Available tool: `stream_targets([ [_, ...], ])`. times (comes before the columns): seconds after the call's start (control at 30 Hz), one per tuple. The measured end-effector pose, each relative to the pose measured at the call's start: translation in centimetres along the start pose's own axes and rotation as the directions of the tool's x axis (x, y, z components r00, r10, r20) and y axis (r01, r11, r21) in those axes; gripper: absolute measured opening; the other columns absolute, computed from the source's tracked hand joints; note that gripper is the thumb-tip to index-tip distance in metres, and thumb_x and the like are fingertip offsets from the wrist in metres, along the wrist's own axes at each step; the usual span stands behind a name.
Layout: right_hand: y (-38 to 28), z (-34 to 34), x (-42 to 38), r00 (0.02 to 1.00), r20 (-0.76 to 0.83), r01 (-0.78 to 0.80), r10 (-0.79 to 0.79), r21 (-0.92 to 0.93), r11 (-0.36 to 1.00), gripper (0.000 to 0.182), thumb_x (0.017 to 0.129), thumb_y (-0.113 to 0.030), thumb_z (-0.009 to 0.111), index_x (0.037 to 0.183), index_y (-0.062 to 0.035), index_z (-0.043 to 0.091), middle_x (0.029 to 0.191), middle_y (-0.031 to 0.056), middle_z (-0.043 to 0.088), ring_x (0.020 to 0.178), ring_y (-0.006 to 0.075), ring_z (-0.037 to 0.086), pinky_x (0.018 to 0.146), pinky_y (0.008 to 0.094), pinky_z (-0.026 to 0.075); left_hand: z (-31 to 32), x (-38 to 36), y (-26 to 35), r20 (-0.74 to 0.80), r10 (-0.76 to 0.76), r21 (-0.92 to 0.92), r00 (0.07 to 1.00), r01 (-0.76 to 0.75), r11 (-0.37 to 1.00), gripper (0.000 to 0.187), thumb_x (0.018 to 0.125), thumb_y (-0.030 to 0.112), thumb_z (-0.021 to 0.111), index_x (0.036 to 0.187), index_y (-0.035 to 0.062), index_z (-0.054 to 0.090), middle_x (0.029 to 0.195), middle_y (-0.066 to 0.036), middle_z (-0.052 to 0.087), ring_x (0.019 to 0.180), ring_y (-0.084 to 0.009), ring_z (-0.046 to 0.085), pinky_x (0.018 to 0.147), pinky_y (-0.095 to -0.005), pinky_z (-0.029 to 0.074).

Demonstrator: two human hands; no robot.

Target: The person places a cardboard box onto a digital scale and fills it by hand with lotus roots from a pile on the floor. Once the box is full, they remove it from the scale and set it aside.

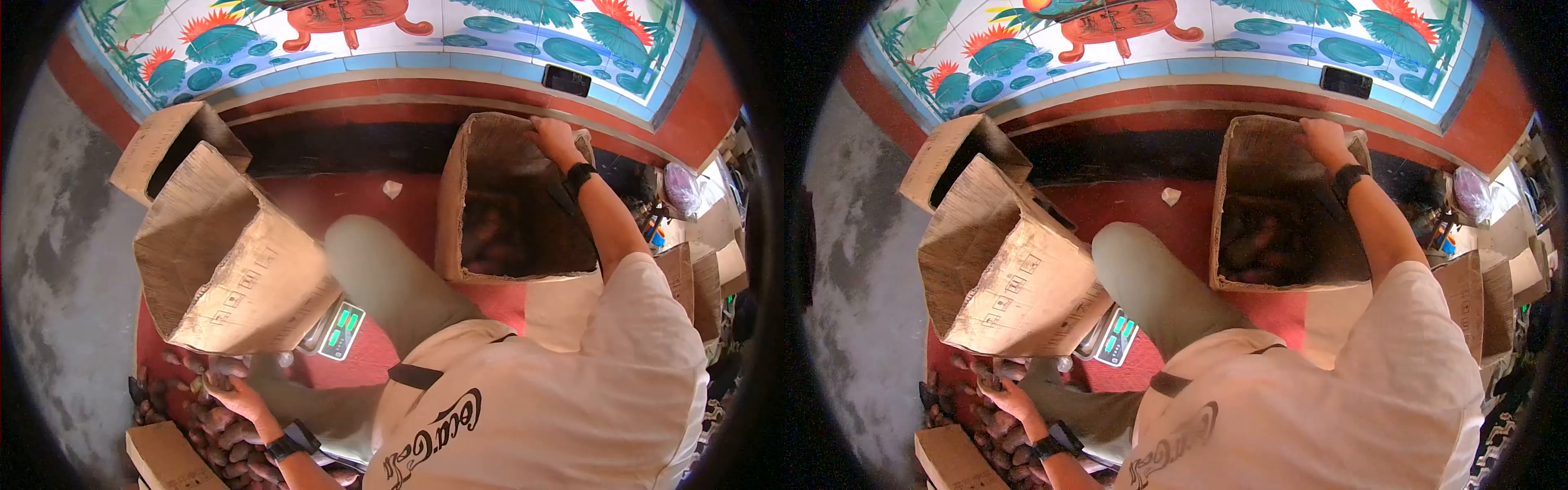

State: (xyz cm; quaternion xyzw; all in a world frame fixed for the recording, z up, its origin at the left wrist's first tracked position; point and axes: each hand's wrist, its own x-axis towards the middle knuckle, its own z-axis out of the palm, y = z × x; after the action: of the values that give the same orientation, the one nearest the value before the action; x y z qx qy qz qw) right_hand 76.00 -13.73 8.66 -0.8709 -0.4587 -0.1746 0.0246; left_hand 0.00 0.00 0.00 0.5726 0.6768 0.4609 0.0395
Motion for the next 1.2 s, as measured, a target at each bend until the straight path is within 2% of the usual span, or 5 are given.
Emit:
stream_targets([
  [0.63,12.5,-3.2,-12.0,0.921,-0.027,-0.389,0.389,-0.110,0.914,0.031,0.089,-0.035,0.055,0.106,-0.0113,0.064,0.095,0.0193,0.067,0.092,0.0390,0.063,0.077,0.0504,0.050,0.5,0.8,-1.8,0.018,0.115,-0.011,0.993,-0.115,0.993,0.067,0.088,0.003,0.056,0.148,0.0082,0.027,0.135,-0.022,0.049,0.113,-0.0346,0.056,0.097,-0.0441,0.044],
  [0.9,28.2,1.8,-24.8,0.533,0.111,-0.801,0.839,-0.253,0.542,0.031,0.091,-0.028,0.048,0.107,-0.0084,0.067,0.112,0.0189,0.066,0.106,0.0367,0.062,0.086,0.0489,0.050,0.6,0.5,-0.2,0.057,0.043,-0.037,0.997,-0.041,0.998,0.067,0.085,-0.001,0.053,0.147,0.0070,0.028,0.132,-0.023,0.052,0.115,-0.0347,0.057,0.097,-0.0448,0.044],
  [1.03,28.2,0.1,-26.6,0.527,0.110,-0.786,0.843,-0.314,0.533,0.031,0.091,-0.027,0.046,0.103,-0.0072,0.067,0.111,0.0187,0.066,0.104,0.0366,0.063,0.086,0.0492,0.050,0.7,0.3,1.0,0.089,0.070,-0.040,0.994,-0.066,0.997,0.064,0.088,0.011,0.055,0.145,0.0029,0.028,0.133,-0.025,0.050,0.119,-0.0377,0.053,0.097,-0.0448,0.045],
  [1.07,35.7,5.5,-27.3,0.623,0.059,-0.740,0.780,-0.280,0.612,0.028,0.091,-0.024,0.046,0.107,-0.0089,0.065,0.111,0.0167,0.066,0.104,0.0363,0.063,0.086,0.0487,0.051,0.6,0.4,0.9,0.102,0.107,-0.055,0.989,-0.102,0.993,0.064,0.089,0.017,0.056,0.145,0.0019,0.027,0.134,-0.026,0.050,0.121,-0.0392,0.051,0.097,-0.0448,0.045],
  [1.2,19.8,-2.0,-18.2,0.719,-0.171,-0.681,0.674,-0.371,0.632,0.029,0.090,-0.020,0.046,0.114,-0.0115,0.060,0.117,0.0142,0.063,0.109,0.0343,0.059,0.090,0.0454,0.049,1.0,0.2,0.4,0.042,0.102,0.033,0.994,-0.104,0.994,0.059,0.090,0.017,0.055,0.142,0.0001,0.032,0.131,-0.025,0.052,0.117,-0.0395,0.055,0.094,-0.0437,0.047],
])
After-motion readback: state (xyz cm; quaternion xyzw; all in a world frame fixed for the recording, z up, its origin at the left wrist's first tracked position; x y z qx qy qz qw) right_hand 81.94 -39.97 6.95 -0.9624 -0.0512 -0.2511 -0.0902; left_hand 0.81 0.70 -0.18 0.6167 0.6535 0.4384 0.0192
